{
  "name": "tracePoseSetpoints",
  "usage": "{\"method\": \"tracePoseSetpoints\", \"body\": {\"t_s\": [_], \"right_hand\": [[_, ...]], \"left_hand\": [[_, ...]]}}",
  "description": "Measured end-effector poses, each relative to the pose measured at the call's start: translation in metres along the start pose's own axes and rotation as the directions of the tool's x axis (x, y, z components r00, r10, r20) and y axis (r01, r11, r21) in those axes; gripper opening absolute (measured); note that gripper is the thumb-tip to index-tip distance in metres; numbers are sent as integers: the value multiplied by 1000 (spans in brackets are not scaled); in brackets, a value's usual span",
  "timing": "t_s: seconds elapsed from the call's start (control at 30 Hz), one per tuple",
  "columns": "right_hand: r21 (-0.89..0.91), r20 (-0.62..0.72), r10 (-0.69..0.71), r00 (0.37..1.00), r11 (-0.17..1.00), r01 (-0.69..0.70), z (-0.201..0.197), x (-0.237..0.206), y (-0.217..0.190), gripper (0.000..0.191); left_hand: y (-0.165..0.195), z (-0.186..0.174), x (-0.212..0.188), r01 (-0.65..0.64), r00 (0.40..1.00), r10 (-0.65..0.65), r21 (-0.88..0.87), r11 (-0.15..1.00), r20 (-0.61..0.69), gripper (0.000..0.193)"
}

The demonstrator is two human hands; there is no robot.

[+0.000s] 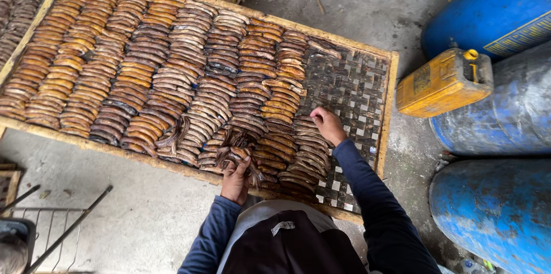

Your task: The person arranges dried banana pieces in neat rows on a woven bamboo drying tray, picking up bananas from a pile and placing them one at a time to fill the empty section of the tray. They occasionally turn or reposition pieces to keep the rows aligned.

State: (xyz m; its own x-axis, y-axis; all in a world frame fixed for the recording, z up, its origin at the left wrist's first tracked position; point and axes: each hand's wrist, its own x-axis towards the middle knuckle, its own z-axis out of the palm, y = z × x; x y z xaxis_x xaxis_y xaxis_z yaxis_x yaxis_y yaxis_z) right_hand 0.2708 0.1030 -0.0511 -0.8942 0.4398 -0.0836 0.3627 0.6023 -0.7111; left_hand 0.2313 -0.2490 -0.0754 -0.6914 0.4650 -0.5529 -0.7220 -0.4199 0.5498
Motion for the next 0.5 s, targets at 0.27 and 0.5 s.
{"method": "tracePoseSetpoints", "body": {"t_s": [0.27,0.5], "right_hand": [[-141,-163,-183,970,977,161,1,-4,27,27],[297,164,-127,978,952,74,9,-32,-15,19]], "left_hand": [[11,59,-6,89,987,-71,-123,988,142,20],[-11,90,8,70,980,-33,-183,981,199,8]]}}
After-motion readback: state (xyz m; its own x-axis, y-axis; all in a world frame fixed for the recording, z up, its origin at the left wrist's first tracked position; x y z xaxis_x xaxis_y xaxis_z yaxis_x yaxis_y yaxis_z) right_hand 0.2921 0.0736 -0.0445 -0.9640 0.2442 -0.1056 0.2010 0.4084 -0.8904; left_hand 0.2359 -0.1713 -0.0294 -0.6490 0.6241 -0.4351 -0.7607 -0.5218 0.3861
